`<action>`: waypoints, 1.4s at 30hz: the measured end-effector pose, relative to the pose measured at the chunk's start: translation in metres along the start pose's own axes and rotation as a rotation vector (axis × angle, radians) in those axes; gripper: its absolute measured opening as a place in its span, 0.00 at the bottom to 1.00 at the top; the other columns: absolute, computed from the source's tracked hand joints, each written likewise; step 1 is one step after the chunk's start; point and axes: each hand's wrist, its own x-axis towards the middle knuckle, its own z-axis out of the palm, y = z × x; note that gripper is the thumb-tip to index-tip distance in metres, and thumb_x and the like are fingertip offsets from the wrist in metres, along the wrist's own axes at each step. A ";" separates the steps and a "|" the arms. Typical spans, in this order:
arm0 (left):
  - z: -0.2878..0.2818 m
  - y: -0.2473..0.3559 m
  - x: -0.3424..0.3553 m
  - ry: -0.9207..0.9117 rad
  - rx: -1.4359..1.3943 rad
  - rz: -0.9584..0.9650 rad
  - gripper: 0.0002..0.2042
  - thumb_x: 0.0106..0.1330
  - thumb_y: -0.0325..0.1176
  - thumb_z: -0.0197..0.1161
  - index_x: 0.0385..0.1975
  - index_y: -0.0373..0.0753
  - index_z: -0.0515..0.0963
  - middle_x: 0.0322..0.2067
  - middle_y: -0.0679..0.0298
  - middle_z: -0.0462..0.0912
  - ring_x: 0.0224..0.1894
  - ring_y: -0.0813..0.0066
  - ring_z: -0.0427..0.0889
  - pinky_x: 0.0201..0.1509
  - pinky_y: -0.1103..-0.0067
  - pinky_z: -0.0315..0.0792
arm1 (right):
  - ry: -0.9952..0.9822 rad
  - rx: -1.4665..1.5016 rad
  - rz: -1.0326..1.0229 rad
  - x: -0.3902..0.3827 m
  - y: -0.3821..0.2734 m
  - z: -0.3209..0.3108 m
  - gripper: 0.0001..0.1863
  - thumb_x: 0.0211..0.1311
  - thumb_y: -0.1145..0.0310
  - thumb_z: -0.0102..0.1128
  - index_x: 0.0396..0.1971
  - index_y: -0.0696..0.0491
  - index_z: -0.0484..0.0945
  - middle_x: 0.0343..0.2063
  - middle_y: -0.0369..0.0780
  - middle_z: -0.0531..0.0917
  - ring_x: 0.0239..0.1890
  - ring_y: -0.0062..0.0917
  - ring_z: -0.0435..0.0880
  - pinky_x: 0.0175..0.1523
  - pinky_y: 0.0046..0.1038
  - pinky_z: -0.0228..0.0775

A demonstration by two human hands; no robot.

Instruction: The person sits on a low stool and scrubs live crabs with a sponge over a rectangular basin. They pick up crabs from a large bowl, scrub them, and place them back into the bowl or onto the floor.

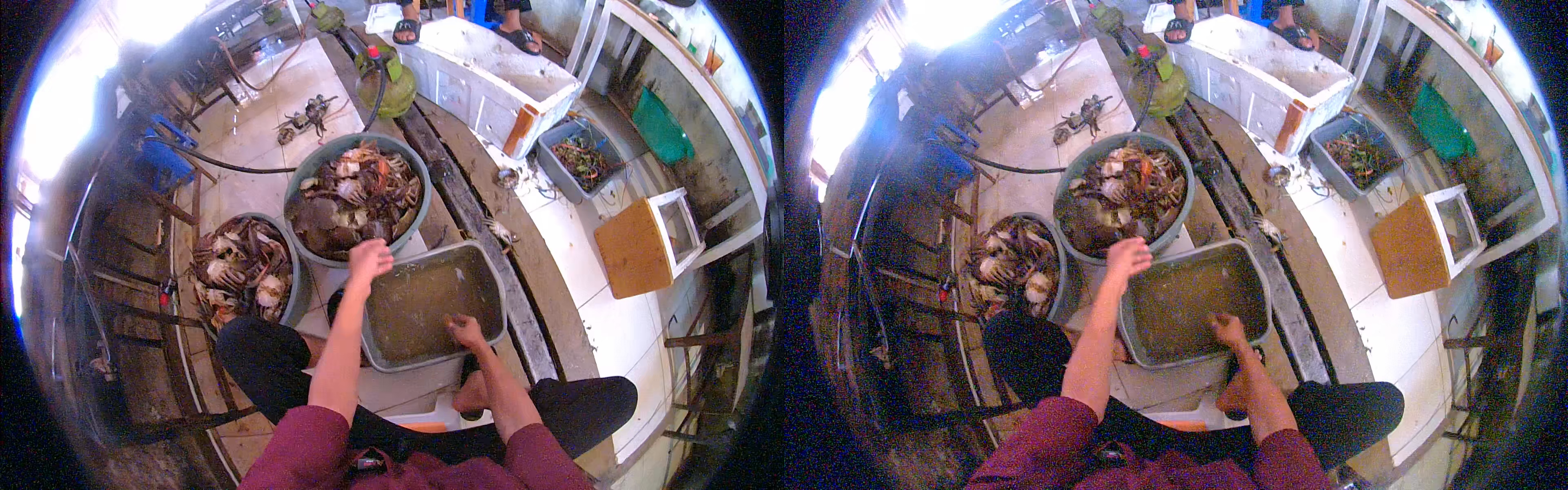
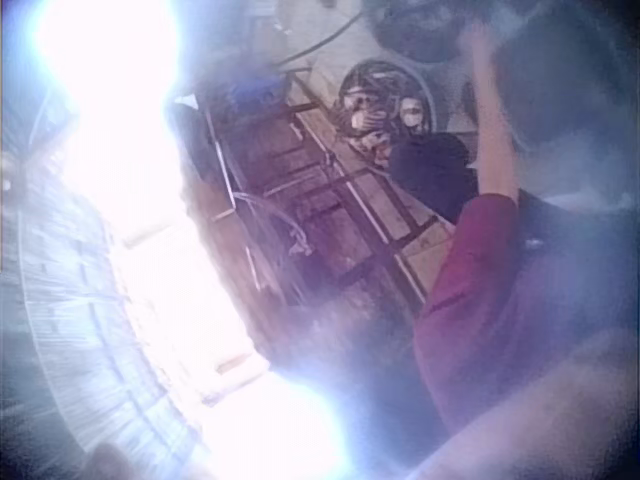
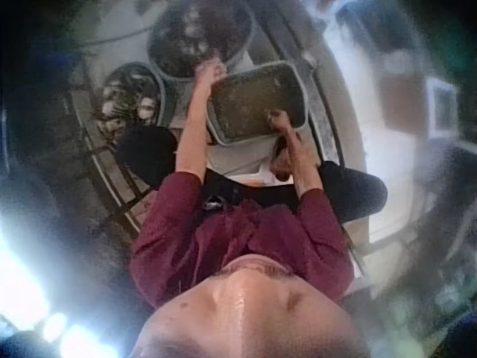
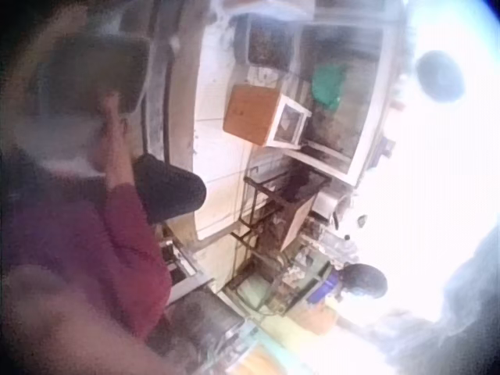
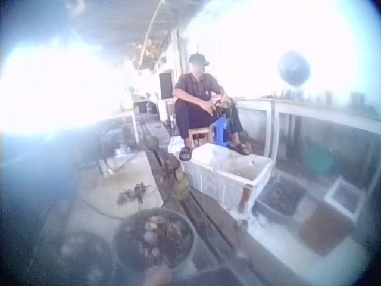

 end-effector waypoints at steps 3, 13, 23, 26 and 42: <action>-0.005 -0.092 -0.003 -0.234 0.084 -0.111 0.09 0.63 0.32 0.58 0.41 0.39 0.77 0.28 0.62 0.82 0.24 0.74 0.80 0.24 0.79 0.75 | 0.083 -0.143 -0.065 -0.005 -0.002 0.002 0.22 0.52 0.61 0.66 0.45 0.58 0.79 0.40 0.49 0.83 0.43 0.36 0.83 0.49 0.34 0.73; 0.005 -0.234 -0.024 -0.512 1.510 0.095 0.13 0.58 0.38 0.59 0.37 0.36 0.80 0.40 0.47 0.81 0.42 0.46 0.81 0.47 0.58 0.74 | -0.001 -0.570 -0.167 -0.002 -0.049 -0.021 0.17 0.52 0.64 0.60 0.42 0.52 0.80 0.37 0.52 0.82 0.43 0.45 0.81 0.50 0.41 0.73; 0.008 -0.216 -0.022 -0.290 1.155 0.103 0.13 0.61 0.38 0.57 0.36 0.35 0.80 0.33 0.46 0.82 0.40 0.48 0.82 0.45 0.61 0.74 | 0.592 -0.343 -0.211 0.171 -0.070 -0.161 0.24 0.50 0.72 0.57 0.51 0.57 0.73 0.44 0.52 0.79 0.47 0.41 0.79 0.52 0.38 0.71; 0.016 -0.208 -0.022 -0.296 1.080 -0.026 0.13 0.60 0.37 0.58 0.37 0.33 0.79 0.34 0.45 0.82 0.40 0.50 0.82 0.44 0.63 0.74 | 0.403 -0.530 -0.176 0.228 -0.048 -0.175 0.30 0.48 0.68 0.59 0.56 0.56 0.68 0.52 0.51 0.74 0.58 0.42 0.71 0.60 0.42 0.67; -0.010 -0.259 0.001 -0.131 0.917 -0.145 0.11 0.58 0.32 0.59 0.35 0.32 0.80 0.33 0.45 0.82 0.38 0.49 0.82 0.43 0.66 0.74 | -0.058 -0.291 0.024 0.285 -0.041 -0.223 0.37 0.39 0.59 0.75 0.52 0.58 0.74 0.45 0.51 0.80 0.49 0.36 0.79 0.52 0.33 0.72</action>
